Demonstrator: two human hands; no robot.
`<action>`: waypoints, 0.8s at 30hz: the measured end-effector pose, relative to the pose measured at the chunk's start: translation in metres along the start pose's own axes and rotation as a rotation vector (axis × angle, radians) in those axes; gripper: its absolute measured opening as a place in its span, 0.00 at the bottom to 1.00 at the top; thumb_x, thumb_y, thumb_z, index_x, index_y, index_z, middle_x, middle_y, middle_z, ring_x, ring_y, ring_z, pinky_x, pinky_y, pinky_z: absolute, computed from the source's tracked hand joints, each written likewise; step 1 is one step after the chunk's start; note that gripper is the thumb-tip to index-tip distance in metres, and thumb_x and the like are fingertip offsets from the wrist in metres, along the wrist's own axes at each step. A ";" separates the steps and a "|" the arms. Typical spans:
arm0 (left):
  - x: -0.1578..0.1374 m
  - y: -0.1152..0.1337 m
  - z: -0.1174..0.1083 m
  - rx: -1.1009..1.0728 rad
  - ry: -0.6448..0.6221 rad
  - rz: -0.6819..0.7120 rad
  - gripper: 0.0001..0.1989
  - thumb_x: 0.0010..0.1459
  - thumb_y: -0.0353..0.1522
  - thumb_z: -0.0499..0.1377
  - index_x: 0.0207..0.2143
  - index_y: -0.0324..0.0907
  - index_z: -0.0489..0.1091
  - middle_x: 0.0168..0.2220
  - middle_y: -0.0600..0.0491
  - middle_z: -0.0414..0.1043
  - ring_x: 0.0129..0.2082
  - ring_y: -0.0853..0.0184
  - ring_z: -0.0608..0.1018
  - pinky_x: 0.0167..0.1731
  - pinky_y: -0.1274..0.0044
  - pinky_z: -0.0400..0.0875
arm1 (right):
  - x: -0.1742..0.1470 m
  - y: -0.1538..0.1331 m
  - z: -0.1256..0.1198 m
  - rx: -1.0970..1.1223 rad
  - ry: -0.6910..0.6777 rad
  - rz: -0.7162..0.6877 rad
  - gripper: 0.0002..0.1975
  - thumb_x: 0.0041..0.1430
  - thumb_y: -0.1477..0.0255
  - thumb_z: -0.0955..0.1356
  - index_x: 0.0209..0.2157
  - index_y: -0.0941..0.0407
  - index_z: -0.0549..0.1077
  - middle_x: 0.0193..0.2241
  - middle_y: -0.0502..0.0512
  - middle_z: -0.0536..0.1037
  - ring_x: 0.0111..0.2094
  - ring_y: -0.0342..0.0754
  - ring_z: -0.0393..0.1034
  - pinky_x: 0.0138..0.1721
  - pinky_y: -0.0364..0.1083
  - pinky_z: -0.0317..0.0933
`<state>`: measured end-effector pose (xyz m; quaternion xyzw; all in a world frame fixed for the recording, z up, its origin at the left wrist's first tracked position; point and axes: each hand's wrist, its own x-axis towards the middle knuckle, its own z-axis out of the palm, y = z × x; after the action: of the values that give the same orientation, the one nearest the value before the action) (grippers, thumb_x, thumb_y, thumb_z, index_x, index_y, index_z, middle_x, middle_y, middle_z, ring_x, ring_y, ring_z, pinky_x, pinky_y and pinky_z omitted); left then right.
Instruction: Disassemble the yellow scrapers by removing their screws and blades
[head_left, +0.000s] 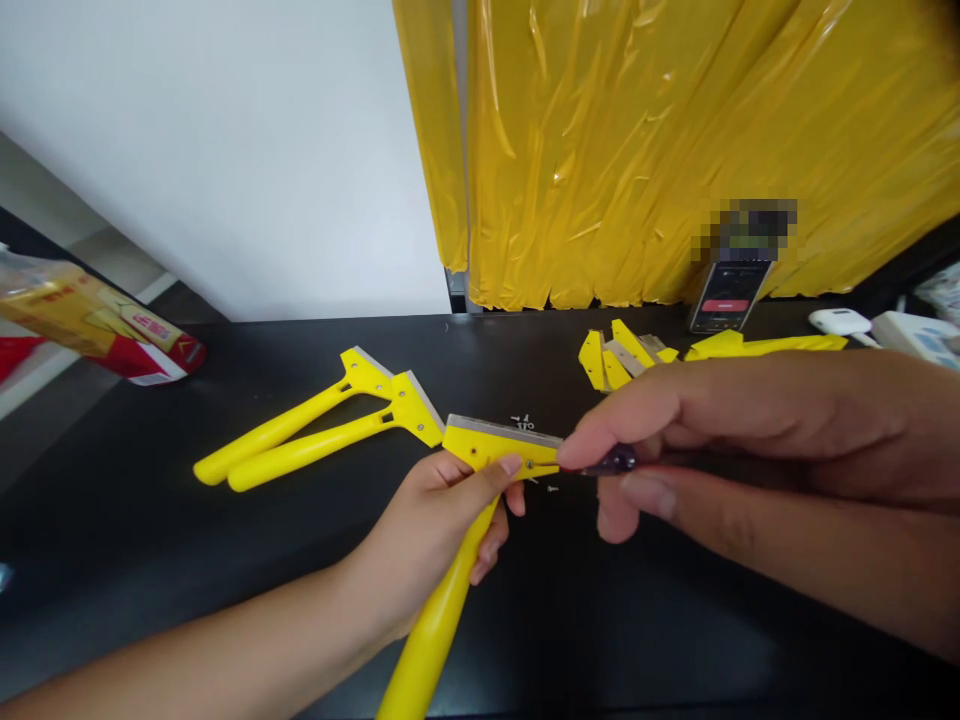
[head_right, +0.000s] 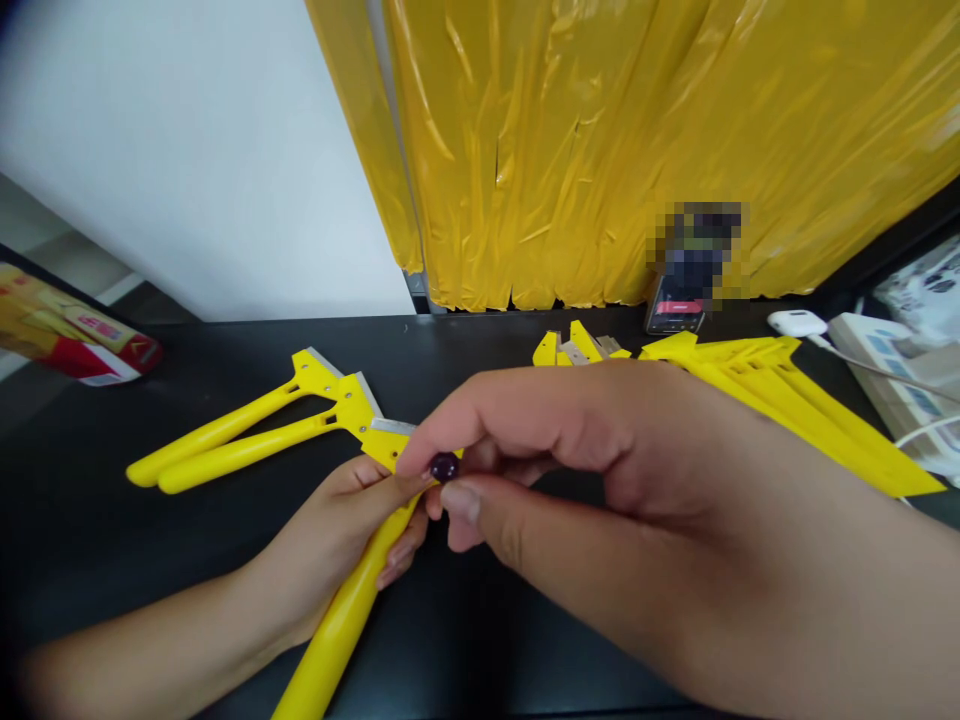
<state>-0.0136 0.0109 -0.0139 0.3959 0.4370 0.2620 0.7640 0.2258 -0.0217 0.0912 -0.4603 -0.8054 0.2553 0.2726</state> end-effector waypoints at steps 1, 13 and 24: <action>0.000 0.000 0.000 0.004 0.002 -0.001 0.20 0.65 0.46 0.66 0.28 0.40 0.75 0.14 0.57 0.65 0.12 0.76 0.62 0.15 0.84 0.57 | 0.000 -0.002 -0.001 -0.014 -0.009 -0.004 0.09 0.72 0.63 0.71 0.51 0.40 0.79 0.36 0.39 0.86 0.31 0.41 0.81 0.27 0.38 0.70; -0.001 0.002 0.000 0.012 -0.011 0.001 0.21 0.65 0.46 0.66 0.26 0.40 0.74 0.14 0.57 0.65 0.12 0.76 0.63 0.15 0.84 0.58 | 0.015 -0.015 0.017 -0.081 0.160 0.017 0.14 0.69 0.51 0.70 0.43 0.45 0.81 0.24 0.50 0.77 0.31 0.53 0.77 0.30 0.49 0.71; 0.000 -0.002 -0.002 0.025 -0.009 -0.013 0.21 0.66 0.47 0.66 0.29 0.40 0.75 0.14 0.58 0.64 0.12 0.76 0.63 0.14 0.84 0.58 | 0.005 -0.008 0.004 0.084 0.049 0.098 0.03 0.67 0.62 0.75 0.42 0.43 0.80 0.30 0.45 0.82 0.28 0.47 0.74 0.27 0.44 0.69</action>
<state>-0.0156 0.0104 -0.0158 0.4037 0.4394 0.2496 0.7627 0.2160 -0.0210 0.0946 -0.4934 -0.7635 0.2908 0.2984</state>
